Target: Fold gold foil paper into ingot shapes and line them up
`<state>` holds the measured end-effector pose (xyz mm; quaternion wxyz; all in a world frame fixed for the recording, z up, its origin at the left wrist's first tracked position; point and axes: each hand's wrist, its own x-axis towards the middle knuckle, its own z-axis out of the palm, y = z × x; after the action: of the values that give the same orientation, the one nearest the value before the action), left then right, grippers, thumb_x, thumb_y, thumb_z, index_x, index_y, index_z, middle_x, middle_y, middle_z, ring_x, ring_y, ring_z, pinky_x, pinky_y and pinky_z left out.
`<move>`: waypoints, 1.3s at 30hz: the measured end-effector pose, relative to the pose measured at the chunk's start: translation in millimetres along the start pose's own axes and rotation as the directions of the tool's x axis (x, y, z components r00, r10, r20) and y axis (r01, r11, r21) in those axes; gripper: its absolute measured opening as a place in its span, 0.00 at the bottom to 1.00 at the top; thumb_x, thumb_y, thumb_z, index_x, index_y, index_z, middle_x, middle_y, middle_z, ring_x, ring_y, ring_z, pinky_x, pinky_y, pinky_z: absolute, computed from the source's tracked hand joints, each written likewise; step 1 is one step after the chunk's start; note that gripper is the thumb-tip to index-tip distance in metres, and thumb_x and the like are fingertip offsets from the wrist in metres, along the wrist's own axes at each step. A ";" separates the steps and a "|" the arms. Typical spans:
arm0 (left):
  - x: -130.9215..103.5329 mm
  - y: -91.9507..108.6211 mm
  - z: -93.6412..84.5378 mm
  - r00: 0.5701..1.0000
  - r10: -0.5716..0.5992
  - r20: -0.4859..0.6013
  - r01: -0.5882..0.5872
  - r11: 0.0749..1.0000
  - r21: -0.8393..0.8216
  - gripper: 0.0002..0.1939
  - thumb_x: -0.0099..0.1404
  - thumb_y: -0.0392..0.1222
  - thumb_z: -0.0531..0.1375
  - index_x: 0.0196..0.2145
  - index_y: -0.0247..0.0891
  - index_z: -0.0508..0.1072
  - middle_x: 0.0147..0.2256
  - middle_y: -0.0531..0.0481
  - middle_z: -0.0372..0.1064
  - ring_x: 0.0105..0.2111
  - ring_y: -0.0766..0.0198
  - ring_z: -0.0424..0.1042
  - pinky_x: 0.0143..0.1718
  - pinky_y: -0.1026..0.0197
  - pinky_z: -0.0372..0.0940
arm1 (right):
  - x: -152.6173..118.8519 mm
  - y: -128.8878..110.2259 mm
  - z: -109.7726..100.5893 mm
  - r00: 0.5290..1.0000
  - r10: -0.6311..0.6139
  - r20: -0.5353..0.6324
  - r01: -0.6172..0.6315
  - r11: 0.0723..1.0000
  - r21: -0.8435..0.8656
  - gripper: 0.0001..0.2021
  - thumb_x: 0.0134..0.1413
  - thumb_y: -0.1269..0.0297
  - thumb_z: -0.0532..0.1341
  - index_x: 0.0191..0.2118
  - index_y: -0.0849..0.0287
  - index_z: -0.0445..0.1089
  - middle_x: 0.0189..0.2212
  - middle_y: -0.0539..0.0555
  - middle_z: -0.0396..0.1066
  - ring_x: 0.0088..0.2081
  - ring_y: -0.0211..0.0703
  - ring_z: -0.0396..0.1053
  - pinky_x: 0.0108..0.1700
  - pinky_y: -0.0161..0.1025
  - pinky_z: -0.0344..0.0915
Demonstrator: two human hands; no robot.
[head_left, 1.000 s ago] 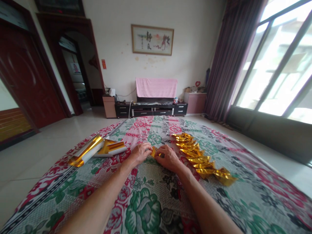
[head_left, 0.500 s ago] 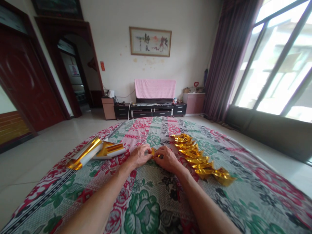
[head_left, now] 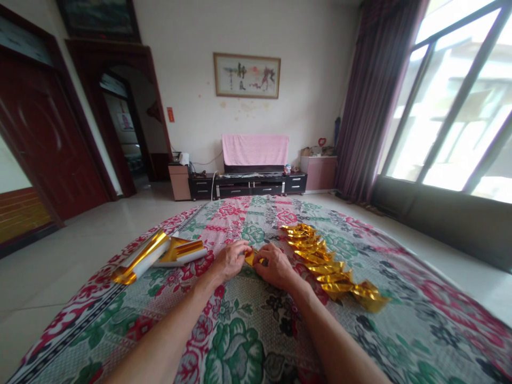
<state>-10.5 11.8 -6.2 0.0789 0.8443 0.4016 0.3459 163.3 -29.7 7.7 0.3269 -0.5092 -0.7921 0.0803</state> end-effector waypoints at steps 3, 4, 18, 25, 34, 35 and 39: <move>1.7 2.5 -1.9 0.995 0.076 0.068 -0.078 0.996 0.032 0.17 0.54 0.26 0.49 0.36 0.37 0.73 0.42 0.47 0.70 0.44 0.62 0.67 0.50 0.57 0.60 | -1.2 -3.5 -0.2 1.000 -0.001 -0.012 0.001 1.000 -0.020 0.04 0.44 0.65 0.60 0.28 0.54 0.73 0.34 0.52 0.67 0.36 0.39 0.64 0.40 0.35 0.59; 2.4 3.9 -2.9 0.993 0.088 0.079 -0.091 0.995 0.039 0.17 0.55 0.27 0.49 0.36 0.37 0.73 0.41 0.48 0.71 0.43 0.62 0.68 0.49 0.57 0.61 | -1.5 -4.3 -0.1 1.000 -0.005 -0.016 0.005 1.000 -0.027 0.04 0.44 0.65 0.61 0.27 0.54 0.73 0.34 0.52 0.67 0.36 0.40 0.64 0.40 0.36 0.59; -1.2 16.0 -9.8 0.996 -0.073 -0.040 0.079 0.984 0.157 0.06 0.52 0.31 0.55 0.26 0.37 0.71 0.27 0.50 0.70 0.32 0.63 0.67 0.37 0.61 0.61 | 1.4 5.8 0.6 0.994 -0.072 -0.088 0.070 0.997 -0.026 0.09 0.43 0.76 0.56 0.25 0.58 0.71 0.32 0.54 0.67 0.37 0.40 0.64 0.44 0.35 0.59; -0.3 14.2 -8.7 0.987 -0.091 -0.135 0.111 0.981 0.156 0.09 0.53 0.32 0.57 0.33 0.37 0.72 0.29 0.50 0.70 0.32 0.63 0.68 0.38 0.61 0.62 | 1.0 9.5 0.3 0.996 -0.020 -0.085 0.021 1.000 0.005 0.11 0.44 0.77 0.54 0.25 0.58 0.71 0.32 0.54 0.68 0.37 0.39 0.64 0.43 0.35 0.59; -1.8 10.3 -4.0 0.996 0.086 0.009 -0.086 0.996 0.003 0.11 0.56 0.31 0.54 0.33 0.39 0.74 0.35 0.49 0.72 0.38 0.64 0.69 0.44 0.61 0.62 | 0.6 9.0 2.2 0.994 -0.039 -0.102 0.035 0.999 -0.038 0.09 0.44 0.75 0.55 0.26 0.59 0.72 0.30 0.54 0.68 0.36 0.40 0.64 0.43 0.35 0.59; -1.9 11.8 -5.0 0.995 0.097 0.023 -0.098 0.995 0.007 0.11 0.57 0.31 0.53 0.32 0.39 0.74 0.34 0.50 0.72 0.37 0.64 0.69 0.44 0.60 0.62 | 0.6 9.1 2.5 0.994 -0.041 -0.104 0.037 0.998 -0.043 0.08 0.44 0.74 0.56 0.26 0.59 0.72 0.30 0.54 0.68 0.36 0.40 0.64 0.43 0.35 0.59; -1.9 16.8 -8.7 0.991 0.120 0.057 -0.123 0.991 0.044 0.11 0.58 0.32 0.52 0.28 0.39 0.74 0.32 0.49 0.71 0.36 0.64 0.68 0.44 0.60 0.61 | 1.0 9.0 2.1 0.995 -0.041 -0.094 0.036 0.998 -0.051 0.07 0.46 0.72 0.56 0.27 0.59 0.72 0.31 0.54 0.68 0.37 0.40 0.64 0.43 0.36 0.59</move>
<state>-6.5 -2.0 6.2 0.0486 0.8779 0.3552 0.3175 168.5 -24.2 2.4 0.3532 -0.5048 -0.7871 0.0302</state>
